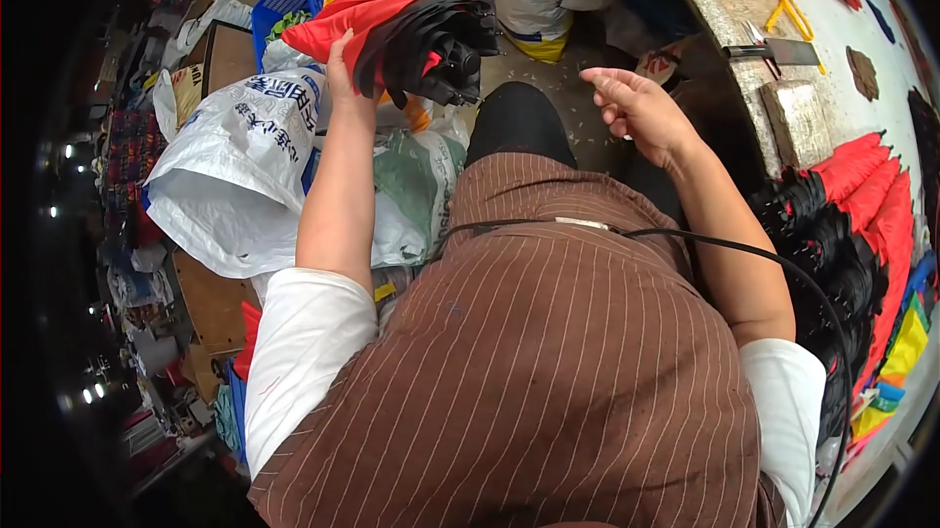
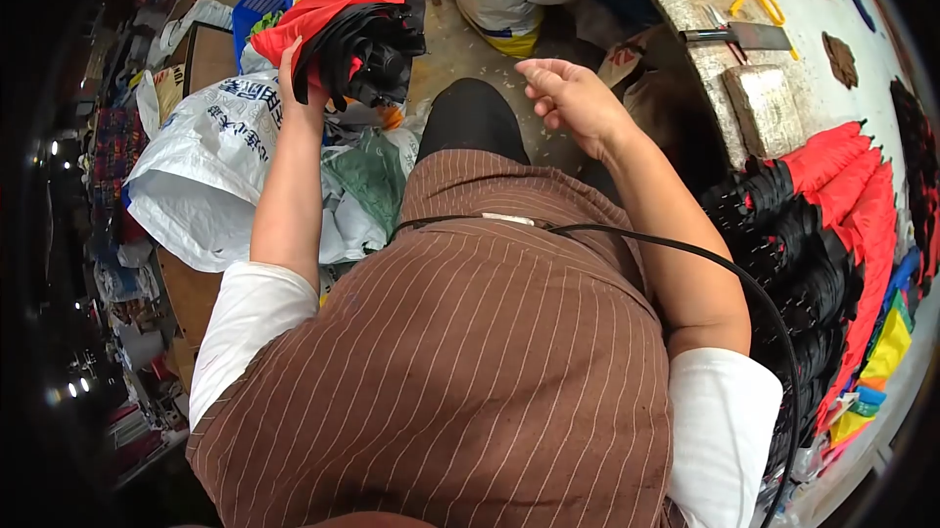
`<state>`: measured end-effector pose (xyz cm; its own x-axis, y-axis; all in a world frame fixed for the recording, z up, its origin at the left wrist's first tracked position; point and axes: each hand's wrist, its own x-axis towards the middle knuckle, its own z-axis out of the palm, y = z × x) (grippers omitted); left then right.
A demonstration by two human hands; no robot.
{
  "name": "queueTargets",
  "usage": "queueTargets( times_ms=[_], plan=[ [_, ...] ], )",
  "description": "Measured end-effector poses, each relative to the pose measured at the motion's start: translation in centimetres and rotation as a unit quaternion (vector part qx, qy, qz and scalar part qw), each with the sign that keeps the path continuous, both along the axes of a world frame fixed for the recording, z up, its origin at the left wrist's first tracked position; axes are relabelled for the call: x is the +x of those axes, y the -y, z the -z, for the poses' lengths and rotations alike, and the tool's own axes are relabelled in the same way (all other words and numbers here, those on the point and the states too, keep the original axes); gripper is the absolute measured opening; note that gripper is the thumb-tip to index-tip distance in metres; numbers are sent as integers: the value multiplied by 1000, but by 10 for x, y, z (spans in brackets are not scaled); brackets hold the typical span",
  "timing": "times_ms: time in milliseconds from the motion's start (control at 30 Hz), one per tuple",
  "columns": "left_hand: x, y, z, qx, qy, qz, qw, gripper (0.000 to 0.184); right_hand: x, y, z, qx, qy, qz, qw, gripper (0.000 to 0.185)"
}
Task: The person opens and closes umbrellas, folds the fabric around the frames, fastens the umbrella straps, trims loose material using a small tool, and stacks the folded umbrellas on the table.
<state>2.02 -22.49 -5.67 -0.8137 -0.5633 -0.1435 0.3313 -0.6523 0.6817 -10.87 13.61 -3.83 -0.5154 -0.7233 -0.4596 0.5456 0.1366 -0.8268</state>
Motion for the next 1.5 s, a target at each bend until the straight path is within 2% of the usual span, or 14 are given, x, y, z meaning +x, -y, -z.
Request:
queueTargets(
  times_ms=[267,400,500,600,667,767,833,867,933,1067,1100,1133,1400,1500],
  plan=[
    [-2,-25,-11,-24,18,-78,996,41,-15,9,-26,68,-276,-51,957,37],
    [-12,-36,-28,-19,-16,-67,997,40,-4,31,-59,68,-703,19,707,72],
    [-24,-53,-43,-21,-62,-47,997,43,23,51,-82,67,-787,28,613,87],
    [-36,-65,-65,-20,-49,-81,995,40,18,72,-64,165,-899,31,404,81],
    [-28,-73,-87,-11,-69,-115,991,35,5,74,-77,237,-747,-83,615,93],
    [-7,-97,-119,-21,-164,-97,982,31,16,59,-82,132,-716,-199,656,85],
    [5,-70,-109,-50,-170,-116,977,37,43,59,-93,-76,-591,-293,748,53],
    [16,-78,-124,-99,-156,-20,983,37,52,54,-89,5,-188,-405,895,36],
    [1,-98,-131,13,-212,-2,977,34,62,45,-84,-74,36,-438,895,32],
    [-28,-93,-101,-35,-84,-74,993,28,49,27,-90,41,1,-375,926,45],
    [-35,-90,-95,-58,-64,-104,991,25,42,20,-80,73,-301,-276,910,56],
    [-41,-89,-88,-82,-44,-133,987,23,36,16,-72,95,-572,-147,802,66],
    [-57,-119,-99,5,-37,-171,984,21,32,46,-84,242,-754,-9,611,76],
    [-39,-117,-110,9,-118,-74,990,21,26,38,-70,169,-695,-78,694,67]
  ],
)
